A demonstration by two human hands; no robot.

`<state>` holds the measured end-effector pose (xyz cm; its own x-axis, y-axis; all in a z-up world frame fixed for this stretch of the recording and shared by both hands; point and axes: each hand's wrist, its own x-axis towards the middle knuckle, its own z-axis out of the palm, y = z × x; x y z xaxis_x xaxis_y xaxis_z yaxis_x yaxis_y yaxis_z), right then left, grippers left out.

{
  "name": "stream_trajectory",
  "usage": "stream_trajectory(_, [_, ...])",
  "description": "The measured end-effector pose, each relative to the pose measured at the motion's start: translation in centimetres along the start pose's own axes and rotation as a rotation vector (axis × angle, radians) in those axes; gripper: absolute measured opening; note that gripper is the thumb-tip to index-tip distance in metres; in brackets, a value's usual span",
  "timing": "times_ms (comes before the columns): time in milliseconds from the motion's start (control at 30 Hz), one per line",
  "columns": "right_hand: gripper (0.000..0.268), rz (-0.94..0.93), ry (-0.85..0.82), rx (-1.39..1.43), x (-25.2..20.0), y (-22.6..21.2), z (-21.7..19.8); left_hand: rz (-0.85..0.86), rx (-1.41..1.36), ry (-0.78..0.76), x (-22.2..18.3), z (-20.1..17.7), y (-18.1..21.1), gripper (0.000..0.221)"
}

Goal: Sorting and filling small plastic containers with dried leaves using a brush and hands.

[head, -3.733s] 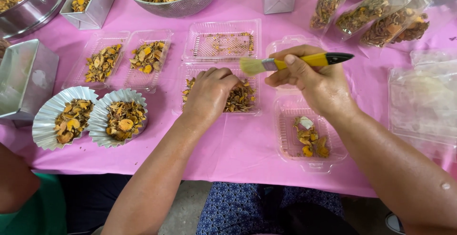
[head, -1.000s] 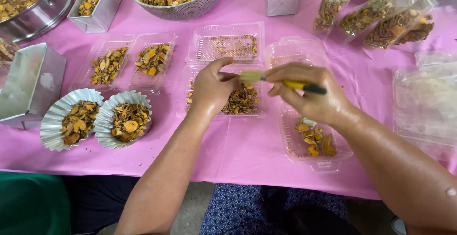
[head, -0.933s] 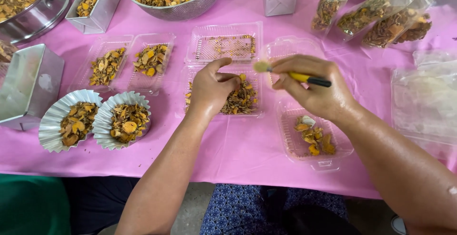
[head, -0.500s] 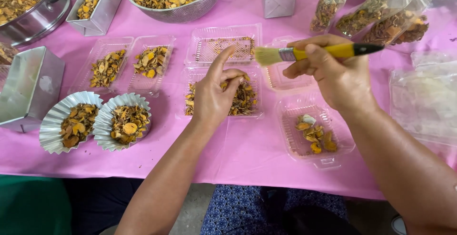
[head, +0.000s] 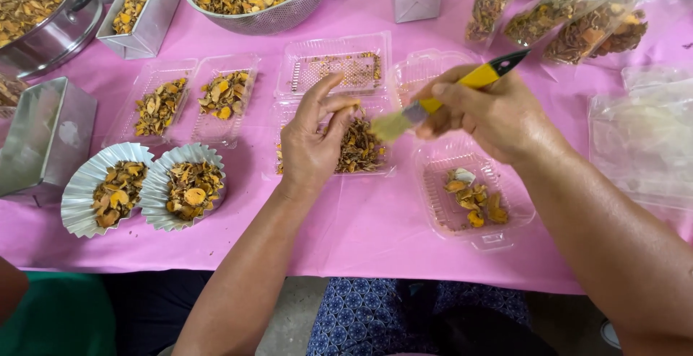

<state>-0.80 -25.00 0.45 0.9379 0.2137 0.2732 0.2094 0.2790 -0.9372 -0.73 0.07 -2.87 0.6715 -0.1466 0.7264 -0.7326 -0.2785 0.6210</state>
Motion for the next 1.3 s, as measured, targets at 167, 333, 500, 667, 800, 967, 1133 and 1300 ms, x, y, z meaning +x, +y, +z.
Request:
stream_trajectory(167, [0.007,-0.022,0.188,-0.072,1.8,-1.3,-3.2,0.131,0.040,-0.112,0.4,2.8,0.9,0.024])
stream_trajectory(333, [0.006,-0.010,0.306,0.032,2.2,-0.6,-3.9,0.317,0.105,-0.438,-0.3,8.4,2.2,0.027])
stream_trajectory(500, [0.011,-0.192,0.127,-0.415,1.9,-0.4,-3.7,0.356,0.440,-0.806,-2.6,8.7,6.0,0.023])
stream_trajectory(667, [0.011,-0.666,-0.030,-0.979,2.3,1.7,-5.0,0.329,0.453,-0.967,-6.2,7.7,7.9,0.023])
stream_trajectory(800, [0.009,-0.702,-0.063,-1.053,2.4,2.9,-5.0,0.330,0.431,-0.985,-6.7,8.0,8.1,0.016])
stream_trajectory(967, [0.009,-0.645,-0.150,-1.182,2.7,4.5,-6.2,0.370,0.433,-0.945,-5.7,8.7,5.6,0.017])
stream_trajectory(1133, [0.020,-0.171,-0.144,-1.590,2.0,4.4,-5.5,0.448,0.438,-0.655,-4.1,6.0,3.5,0.008])
stream_trajectory(1300, [0.024,0.082,-0.228,-1.692,2.1,2.6,-4.5,0.181,0.582,-0.489,-1.5,-1.8,-4.3,0.034])
